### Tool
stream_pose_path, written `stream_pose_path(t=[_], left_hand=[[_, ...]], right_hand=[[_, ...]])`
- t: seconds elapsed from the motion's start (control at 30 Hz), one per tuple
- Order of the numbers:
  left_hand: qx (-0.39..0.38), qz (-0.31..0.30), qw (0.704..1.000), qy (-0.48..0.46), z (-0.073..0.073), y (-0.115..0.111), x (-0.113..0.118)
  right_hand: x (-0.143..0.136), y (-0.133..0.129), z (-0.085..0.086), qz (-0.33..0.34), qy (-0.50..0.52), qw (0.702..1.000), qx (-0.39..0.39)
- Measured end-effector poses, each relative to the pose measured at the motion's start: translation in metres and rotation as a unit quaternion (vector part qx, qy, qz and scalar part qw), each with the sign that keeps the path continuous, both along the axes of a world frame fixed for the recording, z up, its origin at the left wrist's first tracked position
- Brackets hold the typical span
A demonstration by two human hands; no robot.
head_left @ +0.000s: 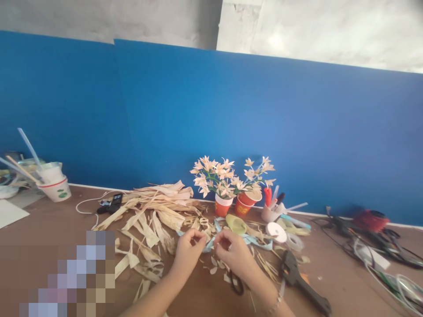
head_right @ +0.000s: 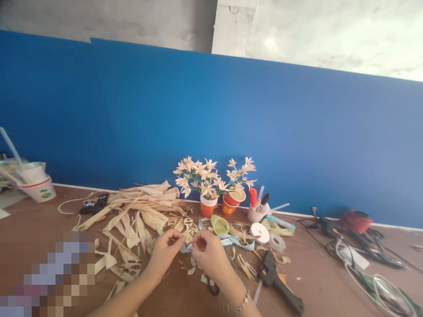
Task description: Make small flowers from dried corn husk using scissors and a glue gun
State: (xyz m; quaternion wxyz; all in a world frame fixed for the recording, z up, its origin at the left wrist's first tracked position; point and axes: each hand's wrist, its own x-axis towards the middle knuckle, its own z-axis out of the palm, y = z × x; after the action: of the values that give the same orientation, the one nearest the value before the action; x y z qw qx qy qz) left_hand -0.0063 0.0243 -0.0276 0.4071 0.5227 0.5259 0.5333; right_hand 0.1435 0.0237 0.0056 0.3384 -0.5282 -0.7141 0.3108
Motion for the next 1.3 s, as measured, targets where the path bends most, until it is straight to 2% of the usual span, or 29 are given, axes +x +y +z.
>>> stream_pose_path(t=[0.13,0.23,0.37,0.67,1.3], left_hand=[[0.02,0.006,0.999,0.033,-0.001,-0.002,0.001],[0.047,0.003,0.997,0.057,-0.001,-0.004,0.001],[0.074,0.004,0.994,0.075,0.001,-0.005,0.002],[0.075,0.012,0.993,0.093,0.003,-0.008,0.003],[0.124,0.012,0.984,0.13,0.002,-0.01,0.003]], right_hand=[[-0.004,0.0,0.002,-0.003,0.122,0.992,-0.036],[-0.008,-0.002,0.001,-0.031,0.149,0.988,-0.028],[-0.011,-0.004,-0.001,-0.065,0.139,0.988,0.02],[-0.014,-0.008,-0.002,-0.081,0.088,0.989,0.087],[-0.014,-0.008,-0.002,-0.094,0.065,0.988,0.103]])
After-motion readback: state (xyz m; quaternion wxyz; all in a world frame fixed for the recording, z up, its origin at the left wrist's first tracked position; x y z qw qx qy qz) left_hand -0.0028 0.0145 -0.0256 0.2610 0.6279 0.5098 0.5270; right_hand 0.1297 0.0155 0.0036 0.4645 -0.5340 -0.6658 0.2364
